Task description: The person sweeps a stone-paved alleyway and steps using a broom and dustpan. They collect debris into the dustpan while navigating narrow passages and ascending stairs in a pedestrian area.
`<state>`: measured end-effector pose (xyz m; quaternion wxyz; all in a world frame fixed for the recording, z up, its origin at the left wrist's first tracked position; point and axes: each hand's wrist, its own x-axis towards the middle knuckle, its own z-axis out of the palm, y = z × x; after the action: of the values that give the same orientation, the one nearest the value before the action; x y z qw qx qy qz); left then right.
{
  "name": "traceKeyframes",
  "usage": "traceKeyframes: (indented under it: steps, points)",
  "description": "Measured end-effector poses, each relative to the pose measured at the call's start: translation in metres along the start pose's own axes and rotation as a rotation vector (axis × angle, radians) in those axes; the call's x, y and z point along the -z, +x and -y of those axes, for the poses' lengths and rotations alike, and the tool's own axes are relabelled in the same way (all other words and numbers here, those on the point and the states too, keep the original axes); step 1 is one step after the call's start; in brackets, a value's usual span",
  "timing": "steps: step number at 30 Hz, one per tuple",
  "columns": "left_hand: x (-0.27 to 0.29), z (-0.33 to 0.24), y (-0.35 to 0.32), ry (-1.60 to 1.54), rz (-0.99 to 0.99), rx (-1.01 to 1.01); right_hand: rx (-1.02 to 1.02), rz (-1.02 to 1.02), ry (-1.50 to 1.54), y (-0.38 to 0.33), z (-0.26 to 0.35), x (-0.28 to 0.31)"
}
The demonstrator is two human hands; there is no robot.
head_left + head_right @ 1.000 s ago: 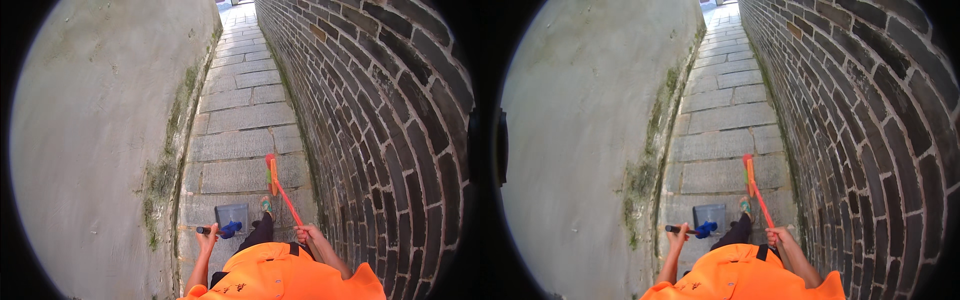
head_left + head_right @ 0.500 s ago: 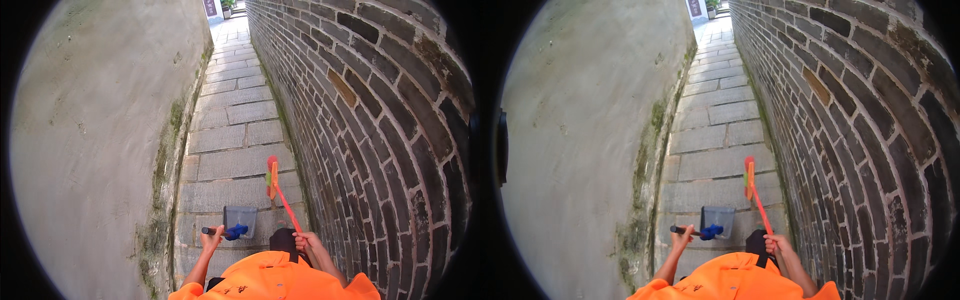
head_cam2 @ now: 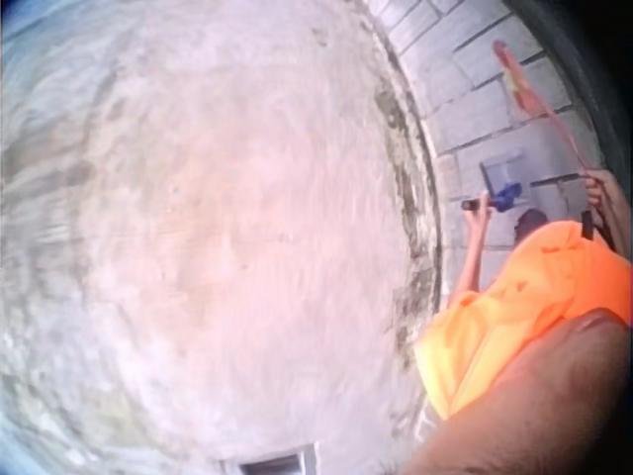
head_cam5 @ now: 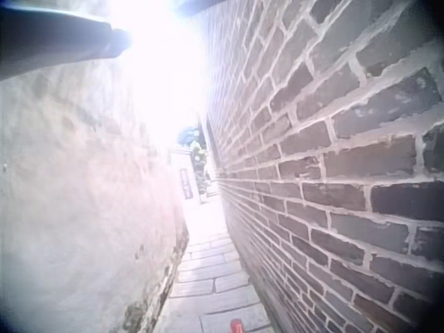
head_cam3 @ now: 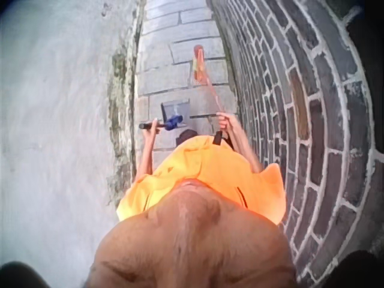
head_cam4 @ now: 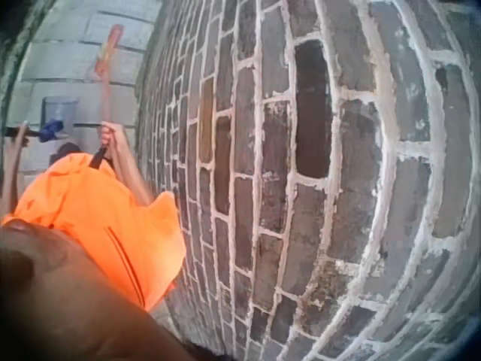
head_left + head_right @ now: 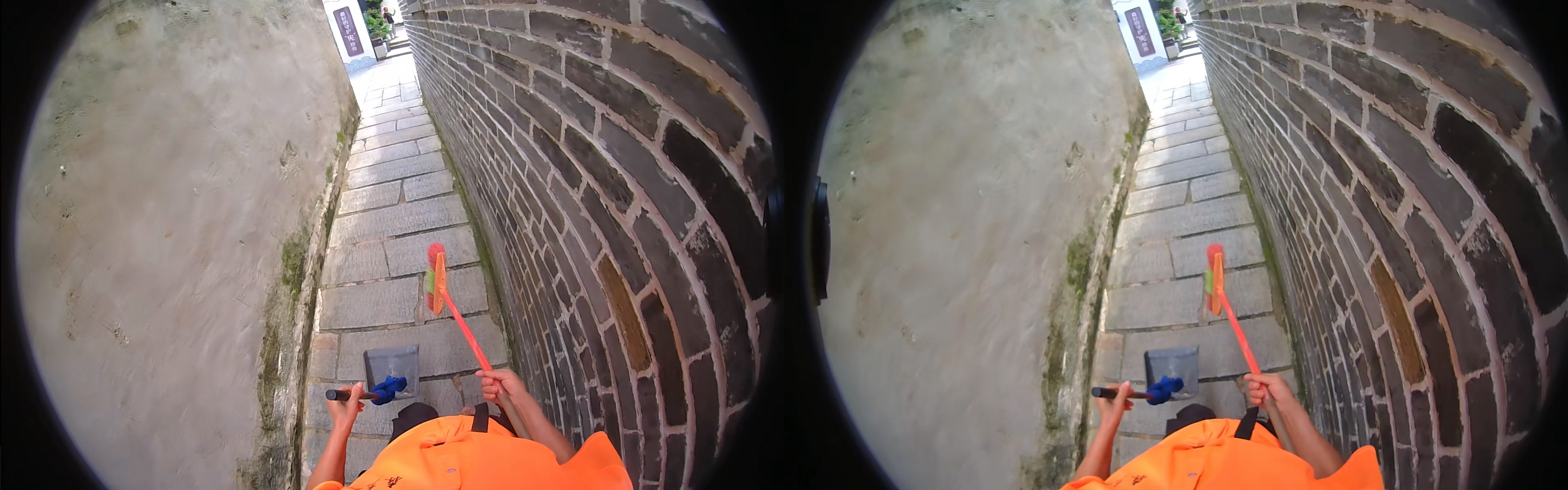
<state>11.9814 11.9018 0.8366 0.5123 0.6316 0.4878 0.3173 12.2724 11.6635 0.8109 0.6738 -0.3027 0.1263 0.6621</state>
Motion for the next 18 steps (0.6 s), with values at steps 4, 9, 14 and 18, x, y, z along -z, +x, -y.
traceKeyframes:
  steps: [4, 9, 14, 18]
  points:
    - [-0.034, -0.008, 0.081, -0.003, -0.037, -0.001, -0.046, -0.024, -0.014, 0.067, 0.059, -0.014]
    - [-0.073, 0.005, 0.206, 0.006, -0.043, 0.006, -0.129, -0.098, -0.028, 0.168, 0.120, -0.028]
    - [-0.103, 0.001, 0.342, 0.048, -0.001, 0.042, -0.129, -0.147, -0.057, 0.269, 0.202, -0.078]
    - [-0.121, -0.026, 0.437, 0.103, 0.028, 0.064, -0.120, -0.143, -0.028, 0.335, 0.261, -0.134]
